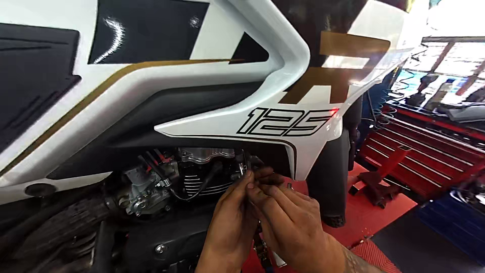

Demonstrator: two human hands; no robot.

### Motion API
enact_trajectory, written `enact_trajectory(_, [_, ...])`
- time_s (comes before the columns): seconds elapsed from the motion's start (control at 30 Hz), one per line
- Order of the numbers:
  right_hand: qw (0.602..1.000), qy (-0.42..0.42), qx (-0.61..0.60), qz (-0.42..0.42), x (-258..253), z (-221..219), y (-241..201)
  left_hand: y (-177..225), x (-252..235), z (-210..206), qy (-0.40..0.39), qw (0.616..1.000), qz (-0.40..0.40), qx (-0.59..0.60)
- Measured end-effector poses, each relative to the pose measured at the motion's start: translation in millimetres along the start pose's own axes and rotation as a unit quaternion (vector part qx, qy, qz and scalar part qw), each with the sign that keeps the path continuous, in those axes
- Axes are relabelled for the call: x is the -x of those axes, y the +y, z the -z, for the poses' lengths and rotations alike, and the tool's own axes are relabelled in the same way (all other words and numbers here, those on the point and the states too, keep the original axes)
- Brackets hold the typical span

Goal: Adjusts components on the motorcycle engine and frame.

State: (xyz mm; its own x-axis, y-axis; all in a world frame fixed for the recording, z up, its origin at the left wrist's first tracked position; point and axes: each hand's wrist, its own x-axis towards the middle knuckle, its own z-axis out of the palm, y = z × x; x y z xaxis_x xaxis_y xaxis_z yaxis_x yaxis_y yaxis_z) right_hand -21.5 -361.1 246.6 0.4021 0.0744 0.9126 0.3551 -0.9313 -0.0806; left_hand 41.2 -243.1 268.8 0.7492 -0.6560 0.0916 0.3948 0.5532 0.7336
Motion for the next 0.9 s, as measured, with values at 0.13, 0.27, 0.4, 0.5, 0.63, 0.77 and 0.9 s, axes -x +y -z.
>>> enact_trajectory(0.13, [0.999, -0.036, -0.017, 0.023, 3, 10, 9, -5, 7, -3, 0.015, 1.000, 0.005, 0.004])
enact_trajectory(0.27, [0.998, -0.041, -0.042, 0.033, 4, 15, 18, -9, 9, -5, 0.033, 0.999, -0.004, -0.025])
enact_trajectory(0.4, [0.996, -0.055, -0.044, 0.049, -3, 15, 21, -8, 8, -7, 0.049, 0.999, -0.004, -0.021])
enact_trajectory(0.5, [0.996, -0.056, -0.050, 0.046, -2, 14, 24, -9, 7, -8, 0.067, 0.997, -0.001, -0.027])
enact_trajectory(0.63, [0.995, -0.057, -0.075, 0.041, 14, 7, 36, -13, 4, -13, 0.088, 0.994, 0.002, -0.062])
enact_trajectory(0.77, [0.994, -0.049, -0.092, 0.038, 27, -5, 38, -19, 2, -18, 0.097, 0.990, -0.004, -0.100])
enact_trajectory(0.9, [0.995, -0.020, -0.101, 0.013, 38, -6, 49, -16, 0, -16, 0.062, 0.985, 0.018, -0.159])
